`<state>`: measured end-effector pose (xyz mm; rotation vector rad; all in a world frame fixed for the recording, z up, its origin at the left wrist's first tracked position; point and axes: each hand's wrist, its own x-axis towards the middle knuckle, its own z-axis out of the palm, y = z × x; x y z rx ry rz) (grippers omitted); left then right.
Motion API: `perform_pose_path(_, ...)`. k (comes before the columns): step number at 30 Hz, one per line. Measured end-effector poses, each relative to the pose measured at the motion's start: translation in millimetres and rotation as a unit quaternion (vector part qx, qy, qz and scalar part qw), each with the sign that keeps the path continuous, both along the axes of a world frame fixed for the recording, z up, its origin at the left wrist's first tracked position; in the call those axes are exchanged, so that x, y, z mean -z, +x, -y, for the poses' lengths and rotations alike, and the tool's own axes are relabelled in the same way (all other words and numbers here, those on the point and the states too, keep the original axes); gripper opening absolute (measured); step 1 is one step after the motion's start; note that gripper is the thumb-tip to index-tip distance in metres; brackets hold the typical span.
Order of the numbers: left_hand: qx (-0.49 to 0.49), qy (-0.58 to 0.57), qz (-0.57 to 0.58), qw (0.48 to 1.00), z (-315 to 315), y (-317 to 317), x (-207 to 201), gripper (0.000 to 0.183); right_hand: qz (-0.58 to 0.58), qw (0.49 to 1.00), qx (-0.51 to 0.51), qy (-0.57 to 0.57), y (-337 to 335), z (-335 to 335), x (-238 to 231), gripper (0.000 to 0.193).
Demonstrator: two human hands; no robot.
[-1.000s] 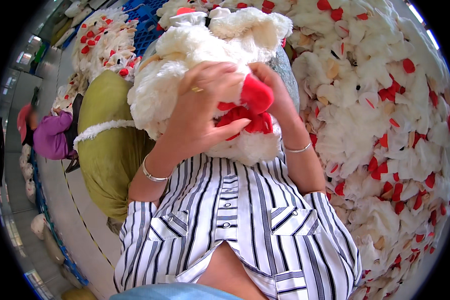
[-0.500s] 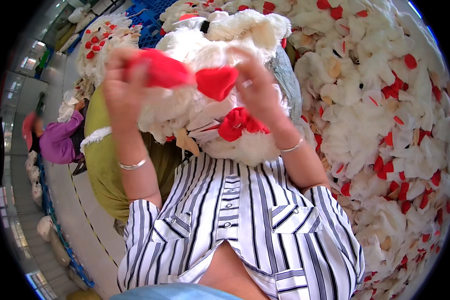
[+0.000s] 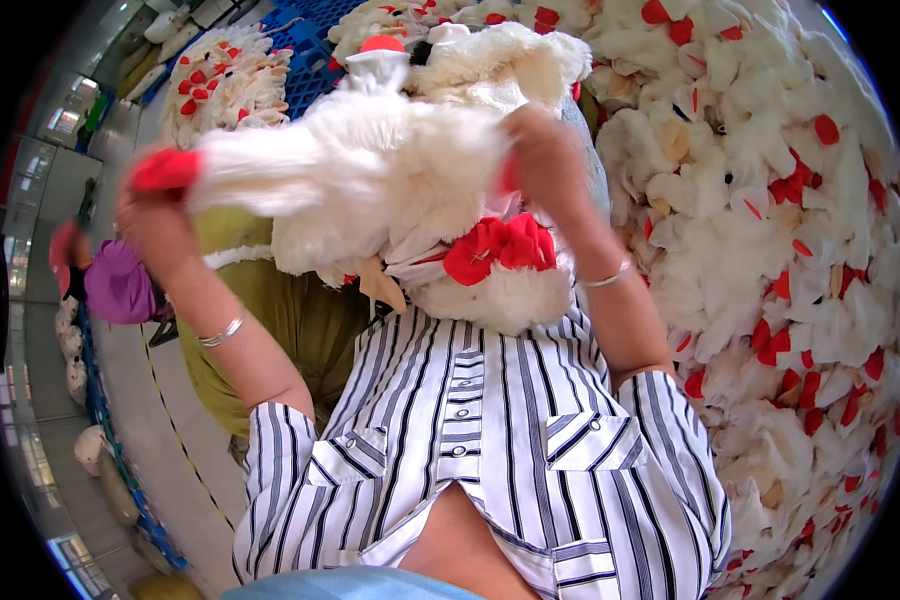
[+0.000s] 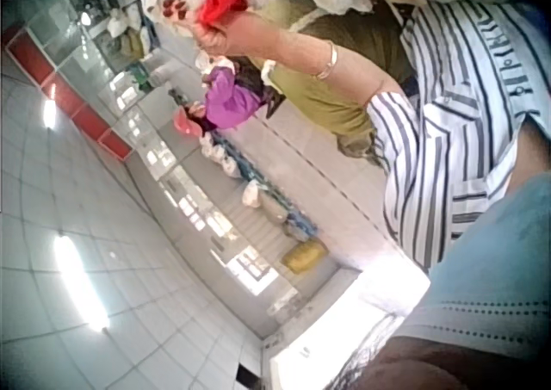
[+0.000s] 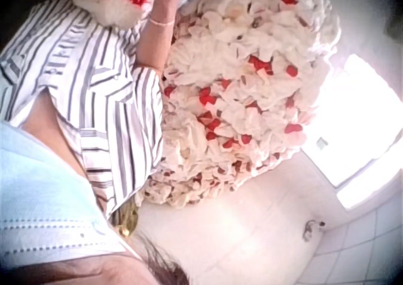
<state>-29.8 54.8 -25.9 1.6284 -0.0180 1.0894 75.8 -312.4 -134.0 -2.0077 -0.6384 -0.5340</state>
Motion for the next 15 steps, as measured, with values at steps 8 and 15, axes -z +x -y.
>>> perform_pose_path(8, 0.081, -0.068, 0.089, 0.99, -37, -4, -24, 0.019, -0.095, 0.954, -0.096, 0.269, 28, 45, -65, 0.018)
perform_pose_path(15, -0.033, 0.016, 0.113, 0.993, -53, -19, -73, 0.025, 0.188, 0.976, 0.008, 0.105, 22, 85, -149, 0.019)
